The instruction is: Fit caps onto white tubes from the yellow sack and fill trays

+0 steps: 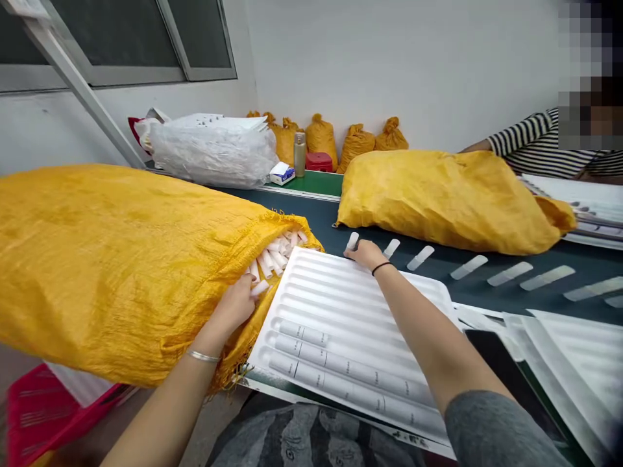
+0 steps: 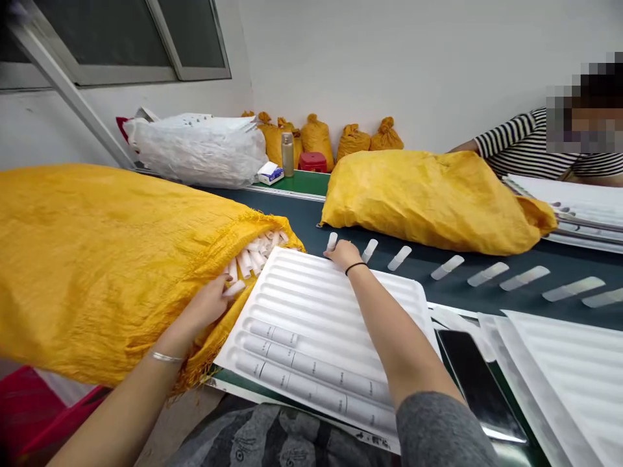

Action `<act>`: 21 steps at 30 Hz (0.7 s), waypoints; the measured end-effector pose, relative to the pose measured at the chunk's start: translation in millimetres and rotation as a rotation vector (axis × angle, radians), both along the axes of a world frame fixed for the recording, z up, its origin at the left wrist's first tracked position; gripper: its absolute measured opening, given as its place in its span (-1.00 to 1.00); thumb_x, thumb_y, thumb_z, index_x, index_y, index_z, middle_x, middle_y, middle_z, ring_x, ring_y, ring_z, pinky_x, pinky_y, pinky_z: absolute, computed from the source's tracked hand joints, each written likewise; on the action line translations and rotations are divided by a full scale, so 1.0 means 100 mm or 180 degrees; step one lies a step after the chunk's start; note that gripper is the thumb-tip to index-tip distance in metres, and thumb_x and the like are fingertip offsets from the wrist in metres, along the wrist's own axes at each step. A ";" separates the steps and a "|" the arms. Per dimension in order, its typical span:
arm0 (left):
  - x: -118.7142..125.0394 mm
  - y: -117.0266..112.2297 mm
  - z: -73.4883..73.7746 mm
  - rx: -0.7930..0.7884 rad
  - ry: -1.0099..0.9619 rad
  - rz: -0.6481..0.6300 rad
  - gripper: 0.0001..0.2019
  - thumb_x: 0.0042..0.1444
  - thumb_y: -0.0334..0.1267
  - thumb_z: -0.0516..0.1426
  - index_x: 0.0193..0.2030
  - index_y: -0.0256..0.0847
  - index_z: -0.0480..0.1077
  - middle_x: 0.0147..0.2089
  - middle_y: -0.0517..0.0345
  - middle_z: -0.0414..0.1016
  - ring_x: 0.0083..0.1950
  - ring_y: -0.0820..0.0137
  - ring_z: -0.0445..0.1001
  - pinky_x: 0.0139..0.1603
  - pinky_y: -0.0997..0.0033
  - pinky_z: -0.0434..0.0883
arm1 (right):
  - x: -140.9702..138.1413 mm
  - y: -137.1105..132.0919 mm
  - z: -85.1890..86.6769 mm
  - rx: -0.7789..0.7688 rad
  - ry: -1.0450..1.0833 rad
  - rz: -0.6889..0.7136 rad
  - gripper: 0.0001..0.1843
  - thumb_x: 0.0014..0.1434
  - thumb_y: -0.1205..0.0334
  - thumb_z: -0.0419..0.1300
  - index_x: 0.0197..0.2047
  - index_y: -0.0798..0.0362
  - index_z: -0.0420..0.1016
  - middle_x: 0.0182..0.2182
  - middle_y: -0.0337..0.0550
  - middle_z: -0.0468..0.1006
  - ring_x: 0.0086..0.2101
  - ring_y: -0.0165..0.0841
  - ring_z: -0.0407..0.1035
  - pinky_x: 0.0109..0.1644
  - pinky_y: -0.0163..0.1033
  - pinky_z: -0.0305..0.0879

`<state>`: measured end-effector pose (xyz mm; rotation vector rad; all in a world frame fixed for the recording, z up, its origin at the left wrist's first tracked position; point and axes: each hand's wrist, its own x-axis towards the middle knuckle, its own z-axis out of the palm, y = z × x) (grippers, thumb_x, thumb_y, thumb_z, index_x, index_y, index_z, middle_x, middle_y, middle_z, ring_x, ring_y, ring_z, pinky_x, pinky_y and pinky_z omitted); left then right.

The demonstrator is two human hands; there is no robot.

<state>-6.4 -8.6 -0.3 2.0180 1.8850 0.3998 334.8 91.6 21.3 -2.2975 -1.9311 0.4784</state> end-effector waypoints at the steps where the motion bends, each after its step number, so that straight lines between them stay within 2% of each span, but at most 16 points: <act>1: -0.02 -0.04 0.05 0.0110 -0.0057 -0.0080 -0.71 0.11 -0.35 0.05 0.00 -0.28 0.33 0.02 -0.13 0.42 0.04 0.16 0.40 0.07 0.20 0.31 | -0.02 -0.10 0.07 0.0065 -0.0073 0.0028 -0.54 0.16 0.05 0.20 -0.12 0.36 0.50 -0.15 0.34 0.52 -0.10 0.00 0.43 -0.12 -0.12 0.28; 3: -0.04 -0.14 0.16 0.0432 -0.0305 -0.0298 -0.72 0.15 -0.34 0.02 0.00 -0.25 0.33 0.05 -0.06 0.40 0.10 0.21 0.35 0.15 0.22 0.26 | -0.13 -0.40 0.18 0.0185 -0.0137 0.0242 -0.53 0.25 0.07 0.08 -0.10 0.38 0.49 -0.14 0.39 0.50 -0.06 0.04 0.39 -0.05 -0.05 0.24; 5: -0.01 -0.24 0.25 0.0830 -0.0773 -0.0583 -0.75 0.19 -0.30 0.02 -0.01 -0.21 0.34 0.02 0.01 0.41 0.09 0.27 0.36 0.18 0.25 0.25 | -0.30 -0.78 0.22 0.0194 -0.0024 0.0713 -0.60 0.28 0.08 0.04 -0.13 0.24 0.53 -0.17 0.22 0.54 -0.07 -0.08 0.41 -0.01 -0.13 0.23; 7: 0.07 -0.35 0.32 0.1131 -0.1341 -0.0869 -0.78 0.21 -0.27 0.04 -0.03 -0.19 0.35 -0.02 0.04 0.43 0.06 0.29 0.37 0.17 0.24 0.26 | -0.49 -1.15 0.17 0.0103 0.0205 0.1464 -0.68 0.24 0.05 0.11 -0.18 0.10 0.57 -0.21 0.01 0.57 -0.14 -0.23 0.44 -0.05 -0.26 0.25; 9: 0.18 -0.43 0.36 0.1155 -0.1830 -0.1036 -0.79 0.22 -0.28 0.06 -0.01 -0.16 0.36 -0.01 0.04 0.43 0.08 0.30 0.37 0.19 0.23 0.25 | -0.63 -1.44 0.09 0.0067 0.0307 0.2175 -0.74 0.20 0.09 0.17 -0.25 0.08 0.59 -0.22 -0.03 0.56 -0.20 -0.26 0.43 -0.09 -0.27 0.27; 10: 0.23 -0.47 0.36 0.1078 -0.2070 -0.1056 -0.78 0.22 -0.27 0.07 0.00 -0.15 0.37 0.01 0.04 0.43 0.09 0.30 0.37 0.19 0.23 0.25 | -0.67 -1.54 0.04 0.0091 0.0290 0.2379 -0.77 0.20 0.14 0.18 -0.29 0.10 0.59 -0.21 -0.03 0.55 -0.21 -0.26 0.43 -0.10 -0.26 0.27; 12: 0.33 -0.53 0.37 0.0856 -0.2599 -0.0995 -0.76 0.21 -0.27 0.10 0.01 -0.14 0.37 0.02 0.05 0.43 0.09 0.30 0.37 0.17 0.27 0.28 | -0.70 -1.66 -0.02 0.0180 0.0221 0.2475 -0.80 0.19 0.21 0.18 -0.35 0.11 0.59 -0.20 -0.02 0.53 -0.23 -0.27 0.42 -0.10 -0.23 0.28; 17: 0.48 -0.63 0.39 0.0210 -0.3949 -0.0519 -0.76 0.14 -0.28 0.20 -0.02 -0.12 0.43 -0.03 0.14 0.50 0.02 0.43 0.42 0.09 0.48 0.34 | -0.68 -1.75 -0.04 0.0228 0.0195 0.2619 -0.83 0.11 0.20 0.24 -0.30 0.15 0.55 -0.21 0.02 0.51 -0.21 -0.22 0.40 -0.10 -0.18 0.30; 19: 0.50 -0.65 0.44 -0.0184 -0.4681 -0.0272 -0.72 0.11 -0.27 0.22 -0.01 -0.12 0.43 -0.07 0.16 0.53 -0.01 0.47 0.45 0.05 0.54 0.37 | -0.69 -1.76 0.00 0.0315 0.0244 0.2483 -0.86 0.08 0.28 0.23 -0.29 0.18 0.51 -0.22 0.06 0.51 -0.22 -0.19 0.40 -0.11 -0.15 0.31; 21: 0.50 -0.67 0.52 -0.0654 -0.5396 -0.0030 -0.68 0.11 -0.28 0.23 0.03 -0.13 0.42 -0.10 0.15 0.55 -0.08 0.48 0.49 0.00 0.53 0.42 | -0.69 -1.75 0.07 0.0479 0.0680 0.2153 -0.80 0.07 0.32 0.20 -0.20 0.18 0.46 -0.25 0.02 0.51 -0.26 -0.23 0.39 -0.16 -0.16 0.32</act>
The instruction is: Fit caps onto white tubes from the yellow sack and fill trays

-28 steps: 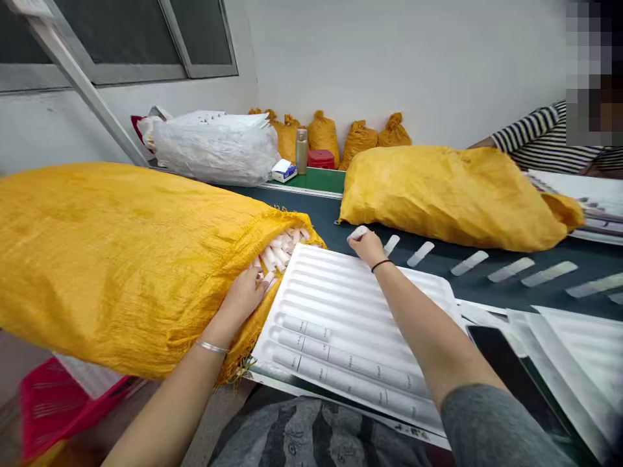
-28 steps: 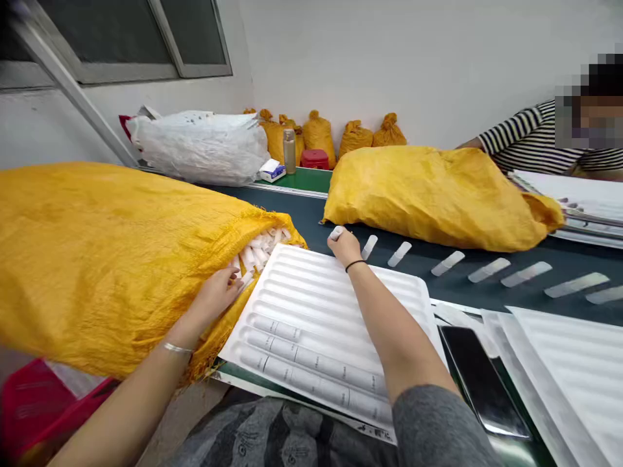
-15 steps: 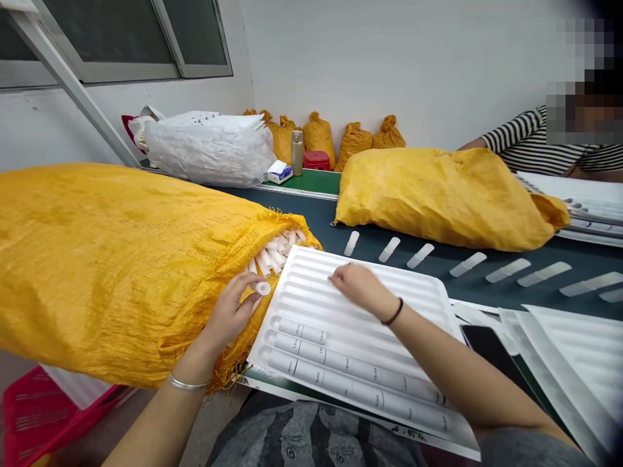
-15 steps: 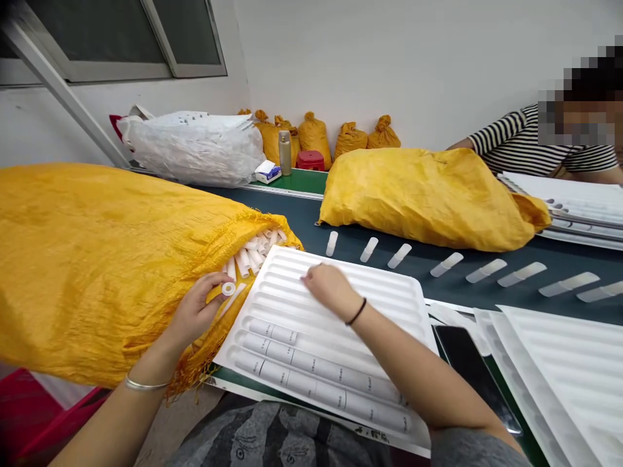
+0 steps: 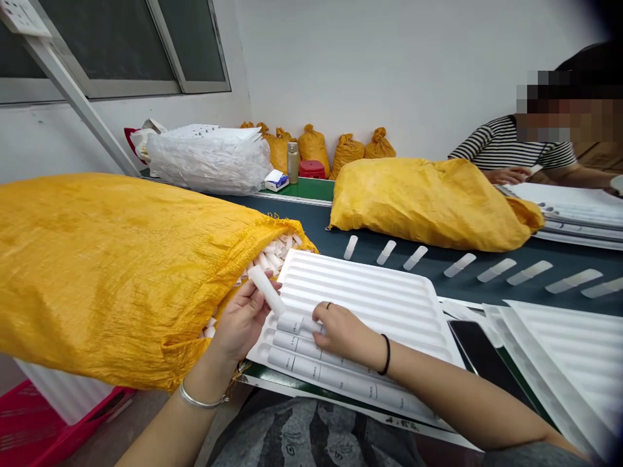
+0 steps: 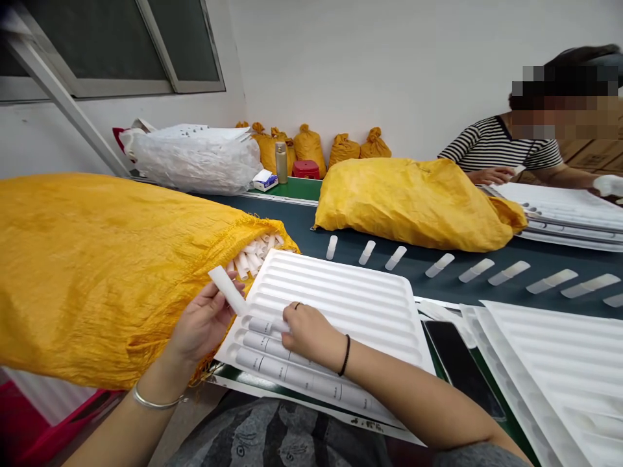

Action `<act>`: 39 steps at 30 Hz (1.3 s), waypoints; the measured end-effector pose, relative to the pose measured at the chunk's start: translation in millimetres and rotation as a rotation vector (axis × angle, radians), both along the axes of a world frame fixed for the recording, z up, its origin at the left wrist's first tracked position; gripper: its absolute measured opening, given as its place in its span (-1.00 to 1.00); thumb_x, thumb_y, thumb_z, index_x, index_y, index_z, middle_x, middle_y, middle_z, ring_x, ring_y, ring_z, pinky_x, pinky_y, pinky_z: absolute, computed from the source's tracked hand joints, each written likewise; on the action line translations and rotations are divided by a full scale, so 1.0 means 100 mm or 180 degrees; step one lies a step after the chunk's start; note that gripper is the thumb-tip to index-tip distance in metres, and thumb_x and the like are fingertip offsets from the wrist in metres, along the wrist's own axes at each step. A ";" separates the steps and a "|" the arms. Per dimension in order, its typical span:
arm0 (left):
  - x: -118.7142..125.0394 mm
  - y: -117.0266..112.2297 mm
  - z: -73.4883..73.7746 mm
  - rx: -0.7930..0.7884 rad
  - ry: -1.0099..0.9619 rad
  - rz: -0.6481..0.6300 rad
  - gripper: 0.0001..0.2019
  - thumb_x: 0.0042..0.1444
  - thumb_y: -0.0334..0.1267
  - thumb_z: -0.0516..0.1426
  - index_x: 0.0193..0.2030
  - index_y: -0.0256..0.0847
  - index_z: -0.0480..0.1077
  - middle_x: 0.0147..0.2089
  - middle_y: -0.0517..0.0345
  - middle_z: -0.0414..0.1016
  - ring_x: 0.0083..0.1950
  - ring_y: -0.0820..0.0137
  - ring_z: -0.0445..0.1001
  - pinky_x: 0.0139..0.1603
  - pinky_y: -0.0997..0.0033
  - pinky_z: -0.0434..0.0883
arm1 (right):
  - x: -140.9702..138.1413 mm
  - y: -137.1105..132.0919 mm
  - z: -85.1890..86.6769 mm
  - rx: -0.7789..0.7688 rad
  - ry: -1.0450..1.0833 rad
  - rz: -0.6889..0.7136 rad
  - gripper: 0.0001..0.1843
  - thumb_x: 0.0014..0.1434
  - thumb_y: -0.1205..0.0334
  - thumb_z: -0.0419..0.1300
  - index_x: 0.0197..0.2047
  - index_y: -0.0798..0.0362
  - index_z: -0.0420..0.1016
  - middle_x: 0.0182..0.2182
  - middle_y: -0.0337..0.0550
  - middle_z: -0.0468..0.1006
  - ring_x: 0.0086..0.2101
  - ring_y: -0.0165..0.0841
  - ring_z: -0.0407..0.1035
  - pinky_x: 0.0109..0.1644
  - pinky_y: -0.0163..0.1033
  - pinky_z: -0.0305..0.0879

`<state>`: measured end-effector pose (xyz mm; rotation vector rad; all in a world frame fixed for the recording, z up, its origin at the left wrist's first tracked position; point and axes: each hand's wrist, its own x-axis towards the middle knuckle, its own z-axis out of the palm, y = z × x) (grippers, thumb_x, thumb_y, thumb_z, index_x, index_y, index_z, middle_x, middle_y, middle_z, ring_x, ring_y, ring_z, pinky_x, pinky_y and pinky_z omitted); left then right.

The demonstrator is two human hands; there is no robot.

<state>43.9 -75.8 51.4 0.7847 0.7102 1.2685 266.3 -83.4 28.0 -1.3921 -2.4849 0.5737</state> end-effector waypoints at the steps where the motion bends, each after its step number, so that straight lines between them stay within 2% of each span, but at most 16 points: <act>1: 0.00 -0.01 0.05 -0.0216 -0.0291 -0.0053 -0.67 0.11 -0.30 0.21 0.04 -0.14 0.41 -0.12 0.15 0.56 -0.12 0.48 0.51 -0.02 0.50 0.45 | 0.01 0.01 0.05 -0.0047 0.0388 -0.0166 -0.77 0.08 0.32 0.19 -0.15 0.17 0.43 -0.26 -0.02 0.51 -0.29 -0.27 0.39 -0.19 -0.19 0.32; 4: -0.01 -0.02 0.19 -0.0706 -0.0831 -0.0119 -0.74 0.17 -0.39 0.12 0.01 -0.20 0.42 -0.15 0.14 0.57 -0.21 0.47 0.53 -0.10 0.47 0.51 | 0.04 0.06 0.20 -0.0260 0.1647 -0.0373 -0.73 0.14 0.28 0.15 -0.06 0.09 0.38 -0.24 -0.12 0.51 -0.37 -0.39 0.37 -0.27 -0.26 0.34; 7: 0.03 -0.04 0.26 -0.1016 -0.1010 -0.0153 -0.79 0.18 -0.44 0.08 -0.07 -0.30 0.45 -0.19 0.09 0.57 -0.24 0.51 0.53 -0.16 0.59 0.51 | 0.06 0.08 0.32 -0.0455 0.2351 -0.0316 -0.67 0.18 0.17 0.16 0.01 0.05 0.40 -0.20 -0.10 0.52 -0.35 -0.39 0.41 -0.27 -0.25 0.37; 9: 0.07 -0.07 0.24 -0.1025 -0.0857 -0.0243 -0.80 0.15 -0.40 0.13 -0.08 -0.27 0.46 -0.20 0.11 0.56 -0.22 0.47 0.53 -0.15 0.52 0.52 | 0.07 0.10 0.36 -0.0464 0.2609 -0.0375 -0.64 0.19 0.12 0.17 0.04 0.05 0.41 -0.22 -0.09 0.53 -0.34 -0.37 0.43 -0.25 -0.22 0.39; 11: 0.11 -0.11 0.18 -0.0732 -0.0373 -0.0309 -0.78 0.11 -0.32 0.19 -0.07 -0.18 0.47 -0.20 0.15 0.55 -0.18 0.39 0.53 -0.12 0.34 0.54 | 0.07 0.12 0.39 -0.0333 0.2786 -0.0424 -0.64 0.21 0.14 0.16 0.05 0.06 0.41 -0.21 -0.07 0.53 -0.32 -0.36 0.44 -0.23 -0.20 0.41; 13: 0.13 -0.14 0.12 -0.0139 0.0488 -0.0292 -0.73 0.10 -0.23 0.21 -0.03 -0.11 0.47 -0.16 0.15 0.54 -0.14 0.33 0.52 -0.11 0.25 0.53 | 0.09 0.13 0.43 -0.0044 0.2779 -0.0250 -0.67 0.22 0.20 0.15 0.06 0.04 0.42 -0.12 -0.04 0.51 -0.22 -0.33 0.43 -0.15 -0.18 0.41; 15: 0.11 -0.15 0.09 0.0657 0.1542 -0.0206 -0.70 0.14 -0.20 0.18 0.03 -0.08 0.46 -0.05 0.10 0.52 -0.05 0.31 0.48 -0.01 0.26 0.47 | 0.14 0.13 0.50 0.0383 0.2594 0.0094 -0.67 0.24 0.28 0.12 0.08 0.01 0.41 -0.05 -0.04 0.48 -0.08 -0.31 0.39 -0.01 -0.15 0.37; 17: 0.05 -0.16 0.11 0.1400 0.2471 -0.0202 -0.67 0.19 -0.21 0.13 0.10 -0.06 0.43 0.05 0.07 0.49 0.04 0.29 0.44 0.10 0.27 0.38 | 0.20 0.12 0.57 0.0759 0.2312 0.0412 -0.65 0.27 0.34 0.08 0.11 -0.02 0.39 -0.03 -0.04 0.46 0.00 -0.30 0.35 0.09 -0.12 0.31; 19: -0.01 -0.15 0.16 0.1859 0.3019 -0.0249 -0.66 0.21 -0.23 0.11 0.13 -0.05 0.41 0.07 0.06 0.48 0.08 0.27 0.42 0.14 0.27 0.33 | 0.25 0.10 0.62 0.0972 0.2041 0.0568 -0.64 0.28 0.36 0.05 0.12 -0.02 0.38 -0.03 -0.03 0.46 0.03 -0.30 0.34 0.12 -0.11 0.29; 21: -0.07 -0.15 0.19 0.1932 0.3234 -0.0235 -0.64 0.21 -0.22 0.11 0.15 -0.06 0.39 0.06 0.05 0.50 0.07 0.25 0.44 0.11 0.27 0.34 | 0.29 0.07 0.66 0.1032 0.1882 0.0584 -0.67 0.27 0.33 0.08 0.10 -0.01 0.39 -0.05 -0.03 0.49 0.00 -0.30 0.36 0.09 -0.12 0.33; 24: -0.10 -0.15 0.20 0.1643 0.3162 -0.0025 -0.63 0.18 -0.16 0.14 0.13 -0.11 0.40 0.07 0.02 0.49 0.09 0.20 0.43 0.11 0.23 0.34 | 0.33 0.05 0.67 0.1051 0.1908 0.0450 -0.72 0.24 0.25 0.15 0.03 0.00 0.43 -0.13 -0.05 0.54 -0.14 -0.32 0.44 -0.04 -0.19 0.40; 26: -0.08 -0.15 0.19 0.1439 0.3058 0.0065 -0.64 0.15 -0.13 0.16 0.08 -0.13 0.43 0.04 0.02 0.50 0.07 0.19 0.44 0.09 0.24 0.35 | 0.34 0.05 0.67 0.1121 0.1961 0.0435 -0.73 0.23 0.24 0.17 0.02 -0.01 0.43 -0.13 -0.06 0.54 -0.14 -0.32 0.45 -0.05 -0.20 0.42; 30: 0.00 -0.14 0.21 0.1180 0.2871 -0.0267 -0.71 0.14 -0.10 0.17 -0.06 -0.17 0.45 -0.13 0.06 0.53 -0.12 0.28 0.49 -0.10 0.35 0.41 | 0.34 0.05 0.68 0.1185 0.1868 0.0824 -0.71 0.26 0.33 0.11 0.05 -0.01 0.41 -0.06 -0.04 0.52 -0.01 -0.31 0.40 0.07 -0.16 0.38; 32: 0.03 -0.13 0.25 0.1102 0.2716 -0.0393 -0.71 0.14 -0.09 0.16 -0.05 -0.18 0.43 -0.15 0.07 0.53 -0.14 0.31 0.49 -0.15 0.39 0.41 | 0.33 0.05 0.68 0.1157 0.1791 0.0949 -0.69 0.27 0.37 0.08 0.07 -0.01 0.40 -0.03 -0.03 0.50 0.01 -0.32 0.39 0.07 -0.17 0.38; 36: 0.03 -0.13 0.31 0.1296 0.3023 -0.0439 -0.62 0.13 -0.09 0.17 0.06 -0.15 0.38 -0.09 0.07 0.52 -0.11 0.30 0.49 -0.17 0.40 0.41 | 0.31 0.06 0.64 0.1239 0.1733 0.0679 -0.69 0.27 0.33 0.10 0.08 0.01 0.38 -0.06 -0.03 0.51 -0.01 -0.31 0.39 0.08 -0.16 0.36; 39: 0.03 -0.15 0.34 0.1757 0.3523 -0.0289 -0.70 0.19 -0.12 0.12 0.00 -0.18 0.44 -0.14 0.07 0.54 -0.16 0.31 0.49 -0.17 0.38 0.39 | 0.29 0.07 0.59 0.1108 0.1671 0.0523 -0.71 0.28 0.23 0.11 0.07 0.02 0.39 -0.11 -0.03 0.54 -0.09 -0.31 0.44 0.00 -0.18 0.38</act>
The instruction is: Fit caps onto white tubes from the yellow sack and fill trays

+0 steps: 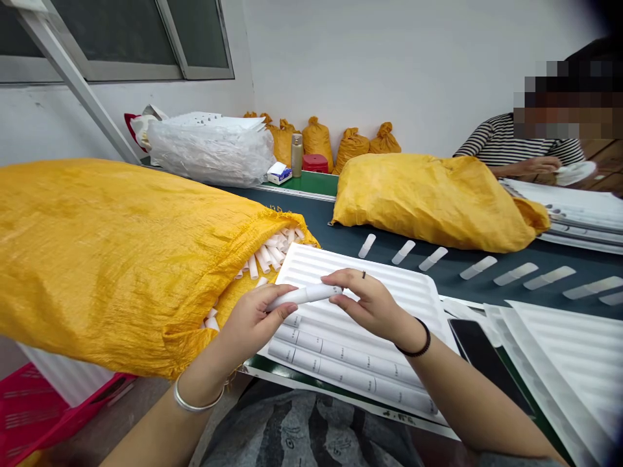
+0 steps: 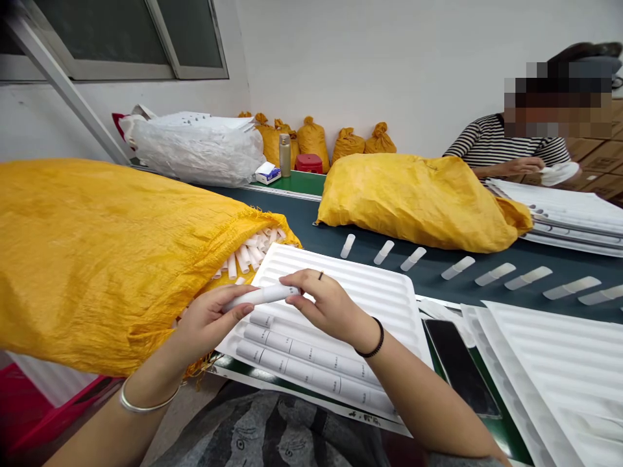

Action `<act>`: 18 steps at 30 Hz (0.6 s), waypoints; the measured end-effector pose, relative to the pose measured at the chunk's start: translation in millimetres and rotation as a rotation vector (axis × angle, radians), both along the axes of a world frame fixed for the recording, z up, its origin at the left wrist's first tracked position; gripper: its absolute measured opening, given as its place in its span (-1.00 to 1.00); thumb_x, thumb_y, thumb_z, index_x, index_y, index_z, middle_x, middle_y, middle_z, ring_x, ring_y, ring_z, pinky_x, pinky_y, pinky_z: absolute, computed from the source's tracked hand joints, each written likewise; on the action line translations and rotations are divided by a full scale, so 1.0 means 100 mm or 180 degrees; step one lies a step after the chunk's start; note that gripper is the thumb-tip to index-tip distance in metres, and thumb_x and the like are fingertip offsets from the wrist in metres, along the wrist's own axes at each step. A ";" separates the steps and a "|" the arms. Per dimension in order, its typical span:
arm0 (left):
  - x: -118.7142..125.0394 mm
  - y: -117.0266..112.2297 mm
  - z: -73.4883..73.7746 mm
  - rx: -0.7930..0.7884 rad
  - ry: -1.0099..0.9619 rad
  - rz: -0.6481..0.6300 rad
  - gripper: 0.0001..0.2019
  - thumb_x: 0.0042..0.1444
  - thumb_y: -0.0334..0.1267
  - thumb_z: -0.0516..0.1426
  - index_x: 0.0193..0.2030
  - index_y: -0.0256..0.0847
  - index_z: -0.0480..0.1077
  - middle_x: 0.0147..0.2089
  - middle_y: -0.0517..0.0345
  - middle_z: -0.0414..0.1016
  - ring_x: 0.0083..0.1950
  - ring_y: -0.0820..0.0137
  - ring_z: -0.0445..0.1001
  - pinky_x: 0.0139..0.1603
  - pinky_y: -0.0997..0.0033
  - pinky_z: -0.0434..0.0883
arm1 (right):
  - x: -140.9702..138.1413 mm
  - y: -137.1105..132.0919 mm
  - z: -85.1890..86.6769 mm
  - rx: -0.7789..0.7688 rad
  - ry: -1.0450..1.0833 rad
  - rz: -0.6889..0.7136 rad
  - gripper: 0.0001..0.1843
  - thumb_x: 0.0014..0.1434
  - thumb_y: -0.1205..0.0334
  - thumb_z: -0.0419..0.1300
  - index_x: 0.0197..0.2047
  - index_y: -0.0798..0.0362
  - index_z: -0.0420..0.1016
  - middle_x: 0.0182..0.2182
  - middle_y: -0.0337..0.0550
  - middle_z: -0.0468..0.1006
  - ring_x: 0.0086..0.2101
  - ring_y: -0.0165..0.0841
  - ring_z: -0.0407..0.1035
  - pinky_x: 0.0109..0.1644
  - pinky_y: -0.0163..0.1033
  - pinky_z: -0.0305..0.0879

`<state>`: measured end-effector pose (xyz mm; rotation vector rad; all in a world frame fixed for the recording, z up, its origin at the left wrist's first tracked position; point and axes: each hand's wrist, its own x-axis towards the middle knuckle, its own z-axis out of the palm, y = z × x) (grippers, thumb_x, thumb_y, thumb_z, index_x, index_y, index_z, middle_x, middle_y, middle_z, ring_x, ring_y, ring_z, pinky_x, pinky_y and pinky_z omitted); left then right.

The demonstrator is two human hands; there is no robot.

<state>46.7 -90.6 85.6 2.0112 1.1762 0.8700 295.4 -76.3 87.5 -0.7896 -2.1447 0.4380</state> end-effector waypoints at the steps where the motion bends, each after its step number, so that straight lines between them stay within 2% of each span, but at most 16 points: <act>1: 0.00 -0.01 0.01 0.0223 0.0064 0.0003 -0.72 0.20 -0.15 0.11 -0.01 -0.19 0.45 -0.15 0.06 0.54 -0.15 0.31 0.49 -0.15 0.38 0.39 | 0.00 0.01 -0.01 -0.0065 -0.0020 -0.0023 -0.71 0.28 0.20 0.10 0.06 0.02 0.39 -0.12 -0.03 0.55 -0.11 -0.30 0.45 -0.02 -0.18 0.39; 5: 0.03 -0.04 0.01 0.1044 0.0196 -0.0044 -0.74 0.20 -0.27 0.11 0.02 -0.20 0.41 -0.13 0.04 0.54 -0.11 0.32 0.48 -0.05 0.35 0.39 | 0.01 0.02 -0.05 -0.0244 -0.0040 -0.0130 -0.71 0.29 0.14 0.10 0.04 0.02 0.41 -0.14 -0.04 0.57 -0.17 -0.31 0.47 -0.09 -0.21 0.38; 9: 0.06 -0.04 0.01 0.1456 0.0296 -0.0037 -0.72 0.19 -0.33 0.12 0.05 -0.19 0.39 -0.14 0.02 0.54 -0.11 0.31 0.49 -0.06 0.35 0.40 | 0.02 0.02 -0.07 -0.0555 0.0094 -0.0203 -0.69 0.26 0.11 0.12 0.02 0.04 0.44 -0.19 -0.06 0.58 -0.26 -0.35 0.46 -0.16 -0.24 0.38; 13: 0.08 -0.03 0.00 0.1898 0.0388 0.0004 -0.65 0.17 -0.36 0.13 0.11 -0.15 0.37 -0.17 0.01 0.53 -0.15 0.29 0.47 -0.10 0.31 0.42 | 0.00 0.01 -0.08 -0.1512 0.0571 -0.0141 -0.64 0.23 0.01 0.13 -0.05 0.09 0.48 -0.36 -0.12 0.55 -0.45 -0.42 0.41 -0.36 -0.31 0.37; 18: 0.08 0.00 -0.06 0.2395 0.0656 -0.0067 -0.51 0.15 -0.43 0.13 0.23 -0.13 0.26 -0.16 -0.01 0.53 -0.16 0.27 0.45 -0.10 0.26 0.40 | -0.04 0.02 -0.10 -0.2552 0.1222 0.0112 -0.62 0.17 -0.02 0.20 -0.10 0.12 0.50 -0.43 -0.17 0.52 -0.50 -0.48 0.37 -0.39 -0.35 0.35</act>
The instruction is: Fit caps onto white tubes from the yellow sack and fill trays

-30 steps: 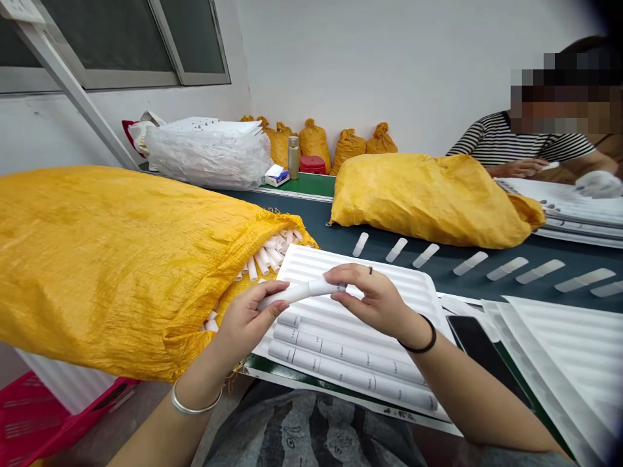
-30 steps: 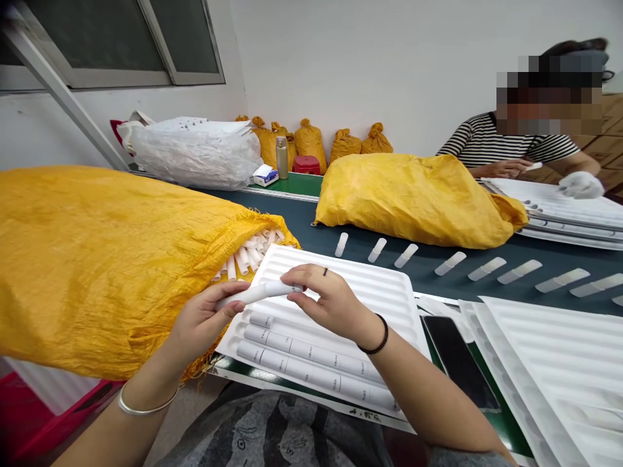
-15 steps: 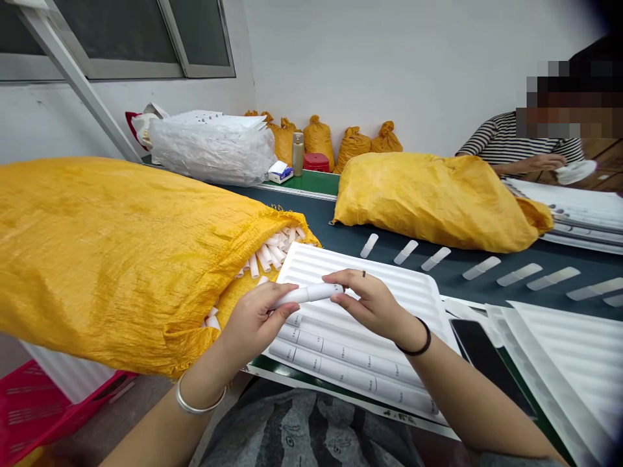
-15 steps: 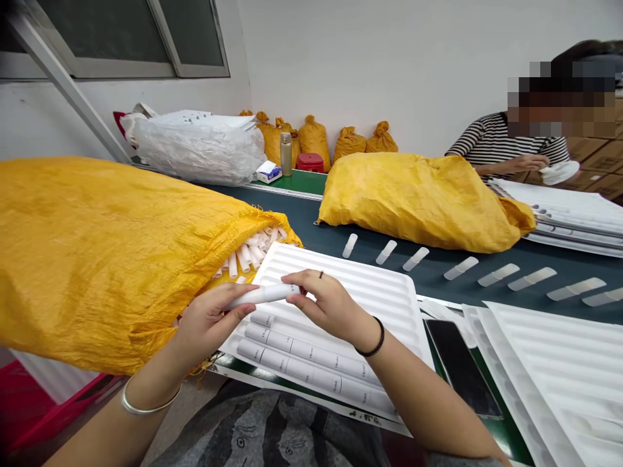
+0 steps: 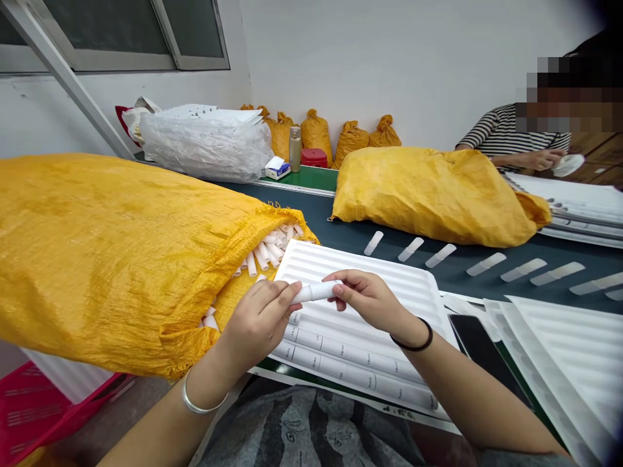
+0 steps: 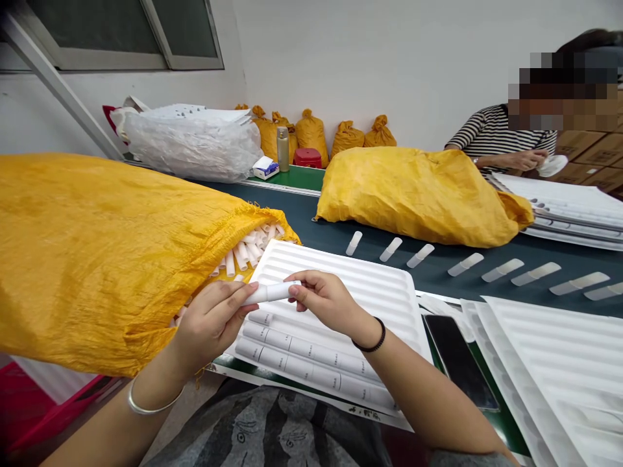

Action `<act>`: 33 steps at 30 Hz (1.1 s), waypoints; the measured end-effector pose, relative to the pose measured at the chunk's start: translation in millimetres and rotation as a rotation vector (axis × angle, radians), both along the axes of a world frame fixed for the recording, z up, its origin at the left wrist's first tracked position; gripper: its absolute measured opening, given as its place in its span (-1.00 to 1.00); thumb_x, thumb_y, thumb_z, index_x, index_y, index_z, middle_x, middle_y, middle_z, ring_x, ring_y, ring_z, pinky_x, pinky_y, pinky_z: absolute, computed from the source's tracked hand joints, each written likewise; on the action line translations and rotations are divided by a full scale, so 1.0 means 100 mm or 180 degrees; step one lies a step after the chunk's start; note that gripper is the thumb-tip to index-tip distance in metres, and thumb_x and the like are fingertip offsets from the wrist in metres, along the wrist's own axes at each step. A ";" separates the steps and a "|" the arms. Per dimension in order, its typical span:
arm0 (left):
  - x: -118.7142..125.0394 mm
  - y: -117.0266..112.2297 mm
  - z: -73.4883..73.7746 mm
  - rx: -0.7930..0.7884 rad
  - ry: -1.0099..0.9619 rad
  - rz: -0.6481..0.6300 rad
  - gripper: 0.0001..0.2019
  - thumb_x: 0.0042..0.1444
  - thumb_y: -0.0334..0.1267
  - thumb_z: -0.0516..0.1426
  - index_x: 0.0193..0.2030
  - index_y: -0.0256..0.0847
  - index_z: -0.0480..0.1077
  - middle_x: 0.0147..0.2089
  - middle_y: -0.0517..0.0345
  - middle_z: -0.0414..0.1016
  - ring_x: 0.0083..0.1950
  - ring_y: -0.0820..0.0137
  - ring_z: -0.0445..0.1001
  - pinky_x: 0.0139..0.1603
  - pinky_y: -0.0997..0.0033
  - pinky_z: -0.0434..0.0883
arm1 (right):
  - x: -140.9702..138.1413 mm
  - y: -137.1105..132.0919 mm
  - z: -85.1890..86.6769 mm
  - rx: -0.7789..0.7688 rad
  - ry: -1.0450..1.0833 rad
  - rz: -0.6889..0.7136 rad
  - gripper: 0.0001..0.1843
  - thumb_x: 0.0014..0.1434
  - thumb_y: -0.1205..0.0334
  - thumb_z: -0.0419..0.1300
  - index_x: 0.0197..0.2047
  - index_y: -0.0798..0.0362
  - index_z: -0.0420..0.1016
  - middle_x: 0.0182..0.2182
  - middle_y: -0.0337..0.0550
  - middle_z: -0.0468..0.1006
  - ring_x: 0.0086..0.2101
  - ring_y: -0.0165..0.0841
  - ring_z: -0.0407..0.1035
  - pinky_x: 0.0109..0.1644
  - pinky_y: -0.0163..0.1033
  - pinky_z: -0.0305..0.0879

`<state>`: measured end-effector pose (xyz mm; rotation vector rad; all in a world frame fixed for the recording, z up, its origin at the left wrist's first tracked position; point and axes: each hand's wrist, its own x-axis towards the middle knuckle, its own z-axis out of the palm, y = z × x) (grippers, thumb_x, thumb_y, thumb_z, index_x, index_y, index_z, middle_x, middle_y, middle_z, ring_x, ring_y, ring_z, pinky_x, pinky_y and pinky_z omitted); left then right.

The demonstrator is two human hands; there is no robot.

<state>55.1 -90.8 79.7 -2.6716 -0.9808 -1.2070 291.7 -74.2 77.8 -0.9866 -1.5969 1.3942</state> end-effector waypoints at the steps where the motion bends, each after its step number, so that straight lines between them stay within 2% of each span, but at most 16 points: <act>1: 0.00 0.01 -0.01 0.0061 0.0060 -0.0013 -0.50 0.15 -0.44 0.13 0.24 -0.13 0.24 -0.15 -0.02 0.53 -0.16 0.26 0.45 -0.10 0.25 0.39 | -0.01 0.01 -0.01 -0.0177 0.0101 0.0024 -0.62 0.16 -0.02 0.21 -0.13 0.13 0.50 -0.45 -0.18 0.52 -0.52 -0.50 0.35 -0.41 -0.36 0.34; 6: -0.01 0.10 -0.08 0.0242 0.0412 -0.0126 -0.57 0.18 -0.44 0.09 0.19 -0.16 0.28 -0.12 -0.04 0.53 -0.13 0.26 0.46 -0.04 0.21 0.39 | -0.07 0.05 -0.05 -0.1374 0.0477 -0.0046 -0.55 0.05 -0.12 0.27 -0.44 0.17 0.43 -0.60 -0.23 0.45 -0.68 -0.59 0.18 -0.62 -0.43 0.17; 8: -0.02 0.13 -0.11 0.0143 0.0461 -0.0132 -0.62 0.19 -0.42 0.07 0.15 -0.17 0.31 -0.14 -0.03 0.53 -0.14 0.27 0.46 -0.04 0.21 0.40 | -0.09 0.07 -0.08 -0.1585 0.0444 0.0008 -0.52 0.03 -0.15 0.27 -0.44 0.17 0.42 -0.58 -0.21 0.45 -0.67 -0.58 0.21 -0.61 -0.44 0.19; 9: -0.02 0.15 -0.12 0.0064 0.0430 -0.0127 -0.64 0.20 -0.41 0.07 0.15 -0.17 0.31 -0.15 -0.03 0.53 -0.15 0.27 0.45 -0.05 0.21 0.40 | -0.09 0.08 -0.10 -0.1517 0.0395 0.0071 -0.50 0.05 -0.17 0.24 -0.37 0.18 0.44 -0.55 -0.19 0.48 -0.64 -0.56 0.26 -0.57 -0.42 0.25; 11: -0.02 0.17 -0.15 -0.0096 0.0283 -0.0114 -0.64 0.20 -0.39 0.07 0.14 -0.18 0.31 -0.17 -0.03 0.52 -0.16 0.27 0.45 -0.09 0.23 0.42 | -0.08 0.09 -0.15 -0.1039 0.0235 0.0167 -0.45 0.13 -0.20 0.16 -0.13 0.17 0.44 -0.43 -0.14 0.52 -0.52 -0.49 0.37 -0.41 -0.35 0.37; 13: -0.03 0.19 -0.17 -0.0275 0.0115 -0.0113 -0.65 0.20 -0.37 0.09 0.14 -0.19 0.30 -0.17 -0.03 0.52 -0.16 0.27 0.45 -0.10 0.24 0.42 | -0.06 0.11 -0.18 -0.0231 -0.0055 0.0113 -0.38 0.18 -0.17 0.12 0.14 0.11 0.29 -0.26 -0.08 0.52 -0.40 -0.44 0.41 -0.27 -0.26 0.41; 14: -0.03 0.19 -0.18 -0.0386 0.0050 -0.0126 -0.65 0.20 -0.36 0.10 0.13 -0.20 0.31 -0.16 -0.03 0.51 -0.15 0.27 0.45 -0.09 0.25 0.42 | -0.04 0.12 -0.19 0.0226 -0.0269 0.0043 -0.37 0.19 -0.12 0.13 0.21 0.07 0.23 -0.19 -0.06 0.51 -0.35 -0.43 0.41 -0.22 -0.24 0.40; 16: -0.03 0.18 -0.17 -0.0631 -0.0021 -0.0178 -0.64 0.20 -0.34 0.11 0.14 -0.20 0.31 -0.15 -0.02 0.51 -0.13 0.28 0.46 -0.08 0.28 0.41 | -0.01 0.12 -0.18 0.1063 -0.0756 -0.0030 -0.47 0.21 0.00 0.15 0.18 0.04 0.28 -0.11 -0.03 0.50 -0.27 -0.39 0.40 -0.15 -0.21 0.37; 18: -0.01 0.14 -0.17 -0.0826 -0.0048 -0.0245 -0.61 0.20 -0.34 0.10 0.18 -0.20 0.28 -0.15 -0.01 0.51 -0.13 0.29 0.46 -0.09 0.30 0.41 | 0.00 0.08 -0.13 0.1626 -0.1132 0.0011 -0.64 0.25 0.09 0.13 0.06 0.07 0.40 -0.16 -0.03 0.54 -0.23 -0.34 0.41 -0.10 -0.19 0.35; 20: 0.01 0.08 -0.18 -0.0907 -0.0082 -0.0295 -0.58 0.21 -0.36 0.08 0.22 -0.20 0.24 -0.15 -0.01 0.51 -0.13 0.30 0.46 -0.10 0.32 0.41 | 0.00 0.03 -0.08 0.1864 -0.1310 0.0109 -0.71 0.27 0.13 0.10 -0.01 0.09 0.45 -0.22 -0.04 0.57 -0.23 -0.32 0.43 -0.09 -0.19 0.34; 22: 0.03 0.02 -0.22 -0.0908 -0.0080 -0.0343 -0.53 0.22 -0.38 0.06 0.28 -0.18 0.18 -0.14 -0.01 0.50 -0.12 0.30 0.46 -0.10 0.33 0.40 | -0.03 -0.03 -0.07 0.1906 -0.1442 0.0226 -0.69 0.28 0.14 0.10 0.02 0.08 0.44 -0.22 -0.05 0.57 -0.21 -0.31 0.44 -0.09 -0.21 0.35; 25: 0.00 0.01 -0.35 -0.1022 0.0153 -0.0334 -0.40 0.23 -0.31 0.06 0.38 -0.16 -0.03 -0.13 -0.01 0.50 -0.13 0.28 0.46 -0.10 0.31 0.40 | -0.10 0.00 -0.15 0.2030 -0.2037 0.0611 -0.69 0.24 0.17 0.15 0.02 0.08 0.44 -0.14 -0.01 0.54 -0.16 -0.27 0.42 -0.04 -0.20 0.33; 27: -0.07 0.10 -0.45 -0.1324 0.0338 -0.0035 -0.28 0.20 -0.17 0.10 0.41 -0.25 -0.14 -0.09 -0.09 0.48 -0.10 0.21 0.46 -0.06 0.22 0.40 | -0.13 0.17 -0.23 0.2121 -0.2737 0.0677 -0.77 0.21 0.25 0.16 -0.08 0.12 0.49 -0.14 0.05 0.51 -0.15 -0.22 0.40 -0.03 -0.16 0.31; 28: -0.13 0.17 -0.49 -0.1492 0.0377 0.0258 -0.25 0.19 -0.10 0.10 0.41 -0.31 -0.15 -0.04 -0.16 0.46 -0.04 0.16 0.44 -0.01 0.17 0.38 | -0.13 0.30 -0.28 0.2046 -0.3066 0.0468 -0.81 0.20 0.28 0.15 -0.13 0.12 0.51 -0.14 0.06 0.50 -0.15 -0.20 0.39 -0.02 -0.15 0.29; 31: -0.35 0.45 -0.60 -0.1933 0.0393 0.1464 -0.35 0.20 -0.07 0.04 0.34 -0.41 0.02 0.15 -0.33 0.32 0.14 0.04 0.32 0.15 0.06 0.25 | -0.01 0.82 -0.37 0.1380 -0.3533 -0.0795 -0.74 0.21 0.25 0.09 -0.06 0.12 0.46 -0.11 0.06 0.49 -0.08 -0.17 0.36 0.01 -0.18 0.24; 33: -0.49 0.60 -0.66 -0.2208 0.0464 0.1931 -0.44 0.17 -0.15 0.05 0.25 -0.41 0.15 0.11 -0.31 0.37 0.09 0.06 0.37 0.11 0.12 0.27 | 0.14 1.17 -0.43 0.0894 -0.3567 -0.1408 -0.65 0.25 0.22 0.03 0.06 0.15 0.36 -0.10 0.07 0.49 -0.08 -0.18 0.37 -0.04 -0.22 0.25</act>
